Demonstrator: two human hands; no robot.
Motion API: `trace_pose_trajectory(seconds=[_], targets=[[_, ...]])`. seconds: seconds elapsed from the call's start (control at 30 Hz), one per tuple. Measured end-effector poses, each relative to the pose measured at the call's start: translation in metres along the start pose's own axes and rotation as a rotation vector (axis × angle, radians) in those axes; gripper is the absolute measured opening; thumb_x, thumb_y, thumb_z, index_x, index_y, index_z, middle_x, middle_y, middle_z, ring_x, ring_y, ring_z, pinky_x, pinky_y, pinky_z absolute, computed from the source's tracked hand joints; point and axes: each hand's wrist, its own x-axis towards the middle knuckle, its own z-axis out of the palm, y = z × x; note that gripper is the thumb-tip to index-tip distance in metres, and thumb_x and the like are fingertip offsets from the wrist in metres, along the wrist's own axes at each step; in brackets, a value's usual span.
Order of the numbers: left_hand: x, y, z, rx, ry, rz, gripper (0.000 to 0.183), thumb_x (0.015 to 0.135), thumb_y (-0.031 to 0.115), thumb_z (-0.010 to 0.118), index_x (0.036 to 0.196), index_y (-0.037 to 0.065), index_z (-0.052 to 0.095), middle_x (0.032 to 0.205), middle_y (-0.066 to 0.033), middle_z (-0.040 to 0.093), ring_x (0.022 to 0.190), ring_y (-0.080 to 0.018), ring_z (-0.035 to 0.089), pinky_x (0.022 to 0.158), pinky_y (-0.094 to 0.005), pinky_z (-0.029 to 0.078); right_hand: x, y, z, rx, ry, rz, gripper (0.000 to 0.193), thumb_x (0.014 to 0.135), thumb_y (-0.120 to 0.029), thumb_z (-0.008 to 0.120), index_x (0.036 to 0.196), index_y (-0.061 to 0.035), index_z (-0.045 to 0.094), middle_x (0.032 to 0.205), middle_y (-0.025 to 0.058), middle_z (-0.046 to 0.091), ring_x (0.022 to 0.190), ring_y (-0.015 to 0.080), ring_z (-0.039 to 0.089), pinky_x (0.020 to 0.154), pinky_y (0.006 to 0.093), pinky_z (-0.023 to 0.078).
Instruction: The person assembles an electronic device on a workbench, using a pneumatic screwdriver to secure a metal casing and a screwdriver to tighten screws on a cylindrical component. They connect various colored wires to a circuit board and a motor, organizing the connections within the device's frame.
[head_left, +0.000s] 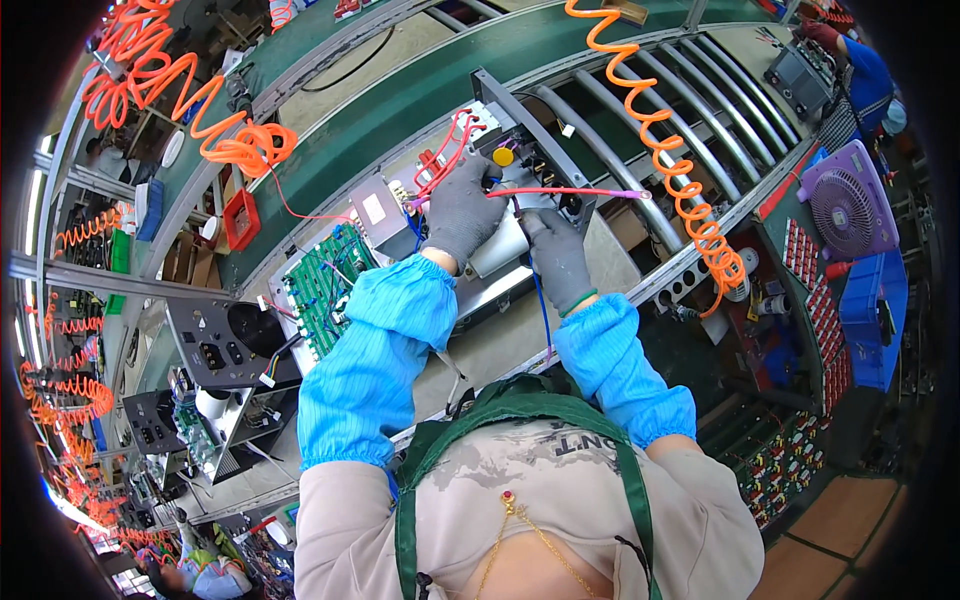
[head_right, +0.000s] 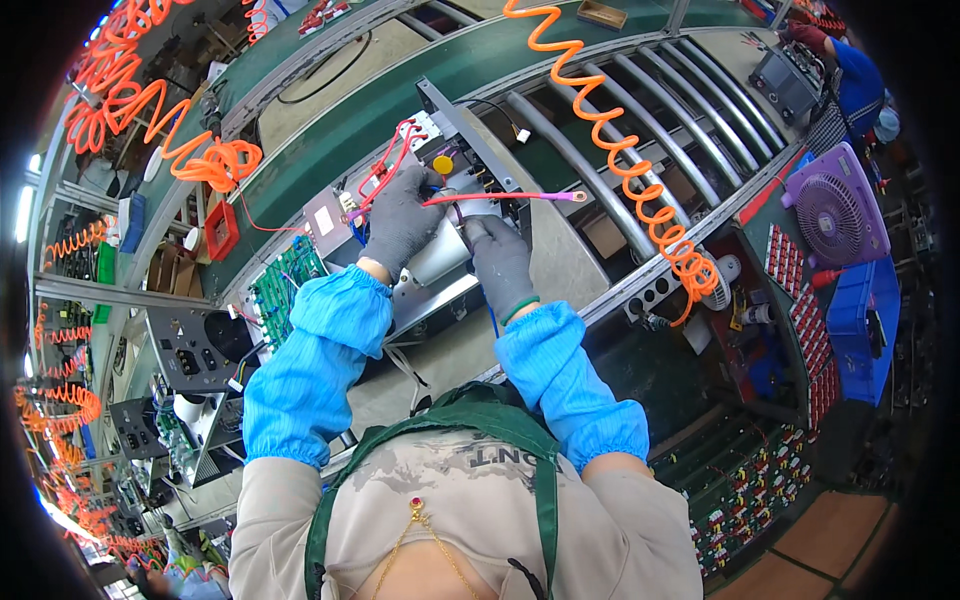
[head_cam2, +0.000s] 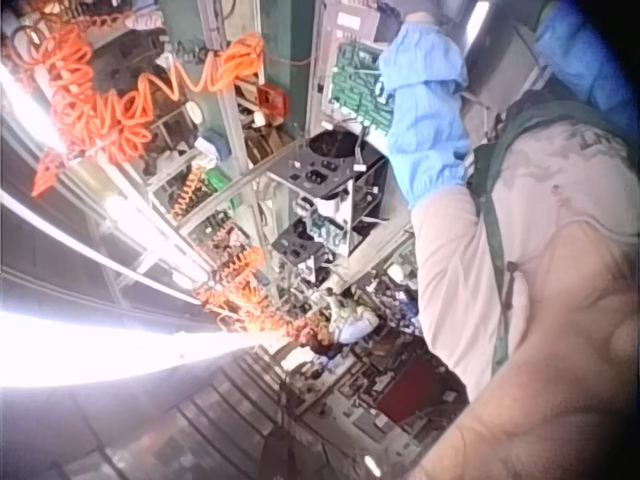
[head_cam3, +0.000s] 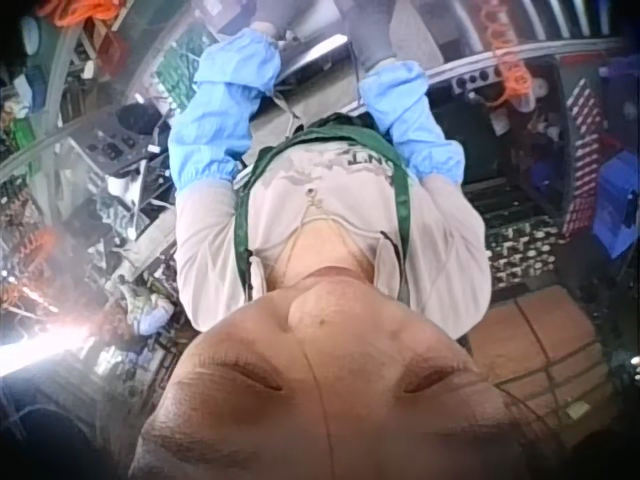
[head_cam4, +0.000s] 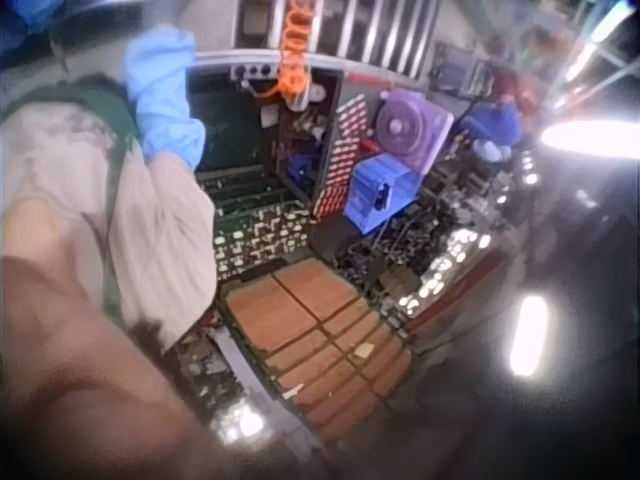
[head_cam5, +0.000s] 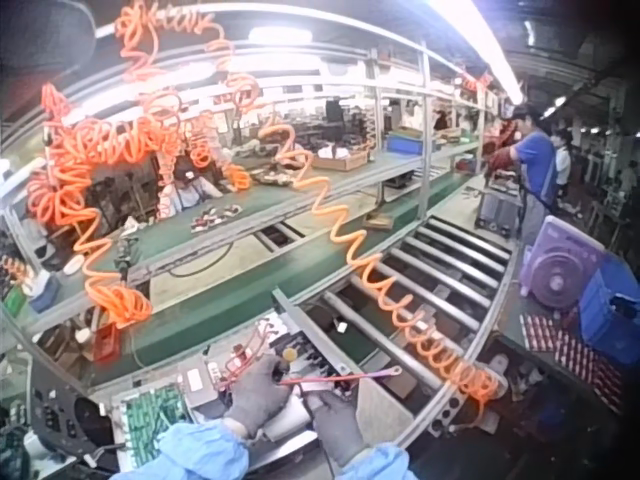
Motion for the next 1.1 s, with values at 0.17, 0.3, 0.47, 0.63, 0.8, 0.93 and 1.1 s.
trace_pose_trajectory(seconds=[0.17,0.3,0.47,0.63,0.8,0.93,1.1], targets=[[0.000,0.000,0.000,0.002,0.015,0.026,0.030,0.076,0.028,0.073,0.098,0.010,0.063,0.090,-0.0093,0.067,0.086,-0.0252,0.066,0.075,-0.0352,0.051,-0.003,-0.010,0.005,-0.159,0.057,-0.073,0.018,0.091,-0.017,0.055,0.095,-0.0033,0.066,0.075,0.0026,0.056,0.063,0.0082,0.048,0.055,0.0255,0.041],[-0.001,0.006,-0.003,-0.008,0.017,0.036,0.026,0.073,0.018,0.072,0.094,0.009,0.061,0.087,-0.0101,0.065,0.083,-0.0259,0.065,0.073,-0.0350,0.051,0.003,0.000,0.002,-0.230,0.054,-0.138,0.019,0.091,-0.019,0.054,0.097,-0.0044,0.065,0.072,0.0031,0.054,0.060,0.0088,0.046,0.052,0.0257,0.040],[-0.001,0.001,-0.001,0.016,0.033,0.062,0.030,0.074,0.021,0.073,0.099,0.008,0.062,0.085,-0.0107,0.063,0.078,-0.0228,0.063,0.071,-0.0338,0.050,0.011,0.008,0.002,-0.332,0.044,-0.186,0.020,0.092,-0.022,0.054,0.098,-0.0056,0.064,0.073,0.0045,0.056,0.059,0.0101,0.050,0.050,0.0267,0.044],[0.000,0.002,0.000,0.025,0.033,0.061,0.028,0.075,0.019,0.073,0.098,0.008,0.062,0.086,-0.0109,0.063,0.078,-0.0230,0.063,0.071,-0.0339,0.050,0.016,0.006,0.000,-0.342,-0.001,-0.094,0.022,0.092,-0.024,0.052,0.099,-0.0058,0.063,0.080,0.0064,0.059,0.061,0.0128,0.055,0.053,0.0283,0.049],[-0.002,0.007,-0.003,0.019,0.019,0.051,0.027,0.073,0.017,0.070,0.097,0.008,0.062,0.090,-0.0127,0.064,0.083,-0.0276,0.065,0.075,-0.0367,0.051,0.019,0.010,-0.001,-0.364,0.042,-0.092,0.024,0.091,-0.025,0.053,0.097,-0.0042,0.064,0.076,0.0076,0.059,0.061,0.0138,0.055,0.052,0.0281,0.048],[-0.003,0.003,-0.001,-0.010,0.048,0.073,0.026,0.073,0.017,0.070,0.097,0.008,0.062,0.090,-0.0127,0.064,0.084,-0.0275,0.065,0.075,-0.0367,0.051,0.015,0.007,0.005,-0.310,0.085,-0.029,0.025,0.090,-0.024,0.055,0.095,-0.0028,0.065,0.072,0.0092,0.058,0.061,0.0141,0.056,0.053,0.0289,0.048],[-0.003,0.011,-0.005,0.009,0.008,0.029,0.027,0.072,0.018,0.070,0.096,0.008,0.061,0.090,-0.0127,0.063,0.085,-0.0286,0.064,0.075,-0.0378,0.050,0.018,0.012,0.001,-0.401,0.085,-0.223,0.023,0.089,-0.023,0.055,0.094,-0.0044,0.067,0.069,0.0062,0.056,0.056,0.0119,0.053,0.047,0.0279,0.043]])
